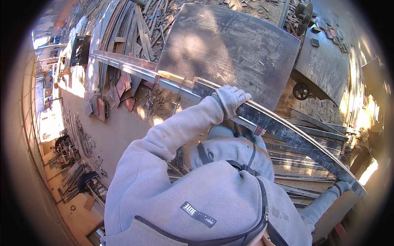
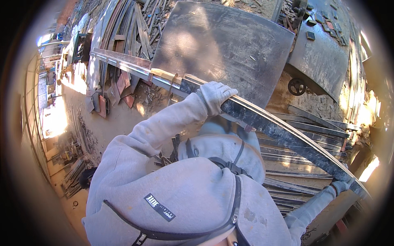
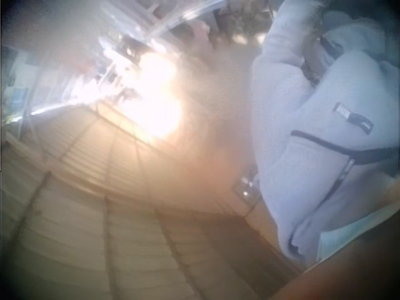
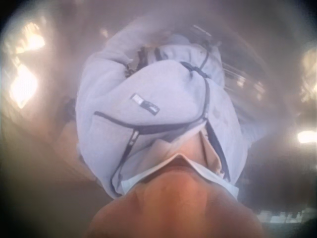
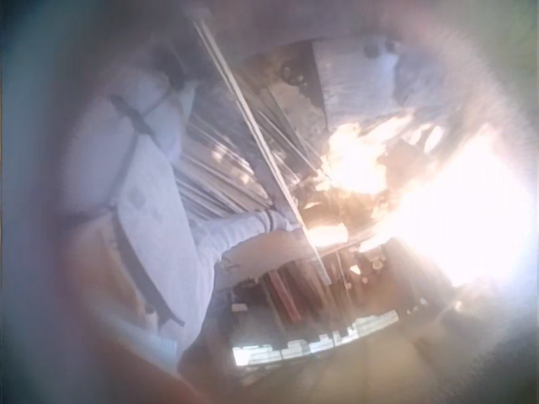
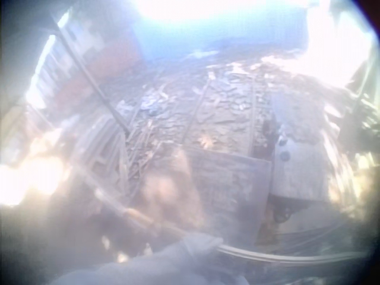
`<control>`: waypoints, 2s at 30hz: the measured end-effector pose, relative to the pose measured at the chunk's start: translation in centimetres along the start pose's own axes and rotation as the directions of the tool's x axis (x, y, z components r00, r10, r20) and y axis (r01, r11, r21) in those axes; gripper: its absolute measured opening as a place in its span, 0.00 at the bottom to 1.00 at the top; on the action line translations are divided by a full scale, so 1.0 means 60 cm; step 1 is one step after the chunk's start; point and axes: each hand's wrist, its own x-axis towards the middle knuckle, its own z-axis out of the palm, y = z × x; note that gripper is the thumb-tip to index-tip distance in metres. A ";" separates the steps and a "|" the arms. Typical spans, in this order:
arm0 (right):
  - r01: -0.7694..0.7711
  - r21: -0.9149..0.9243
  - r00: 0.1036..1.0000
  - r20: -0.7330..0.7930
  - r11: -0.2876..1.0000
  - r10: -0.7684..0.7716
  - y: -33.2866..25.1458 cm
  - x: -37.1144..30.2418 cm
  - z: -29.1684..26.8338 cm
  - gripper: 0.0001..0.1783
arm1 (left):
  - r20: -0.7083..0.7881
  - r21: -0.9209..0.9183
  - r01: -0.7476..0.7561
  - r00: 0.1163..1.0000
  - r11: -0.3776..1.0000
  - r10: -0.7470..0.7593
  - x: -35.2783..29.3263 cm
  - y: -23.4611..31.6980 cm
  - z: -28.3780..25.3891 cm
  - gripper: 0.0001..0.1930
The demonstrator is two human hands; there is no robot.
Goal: The person selects thin wooden planks from a pile on the floor, then uses a metal ruler to measure their length on a workbench. The person repeatedly measures and stacks the planks.
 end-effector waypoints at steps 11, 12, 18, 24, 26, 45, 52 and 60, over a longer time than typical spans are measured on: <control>-0.010 0.006 0.998 -0.054 1.000 0.011 0.035 -0.010 0.017 0.55 | -0.084 -0.147 -0.095 0.993 0.985 0.083 0.066 -0.097 0.137 0.25; 0.011 0.010 0.998 -0.068 1.000 -0.010 0.044 -0.010 0.025 0.55 | -0.068 -0.148 -0.093 0.994 0.985 0.084 0.064 -0.102 0.143 0.26; -0.020 -0.028 0.998 -0.062 0.999 0.019 0.074 -0.004 0.068 0.61 | -0.009 -0.190 -0.072 0.997 0.979 0.071 0.050 -0.113 0.148 0.45; -0.088 -0.156 0.989 -0.128 0.984 0.069 0.113 0.028 0.072 0.67 | 0.080 -0.248 -0.052 0.994 0.967 0.073 0.050 -0.114 0.136 0.41; -0.114 -0.016 0.986 -0.124 0.993 0.112 0.128 0.047 0.063 0.63 | 0.043 -0.279 -0.059 0.996 0.958 0.074 0.047 -0.114 0.135 0.36; -0.254 0.120 0.963 -0.058 0.960 0.262 0.312 0.167 -0.116 0.60 | -0.041 -0.118 0.111 0.992 0.987 -0.117 -0.022 -0.165 0.164 0.28; -0.261 0.066 0.962 -0.067 0.963 0.265 0.354 0.164 -0.126 0.54 | -0.014 -0.064 0.148 0.989 0.987 -0.149 -0.018 -0.150 0.161 0.23; -0.136 -0.272 0.963 -0.263 0.953 0.063 0.366 0.143 -0.102 0.46 | 0.009 -0.071 0.144 0.990 0.987 -0.144 -0.015 -0.153 0.161 0.22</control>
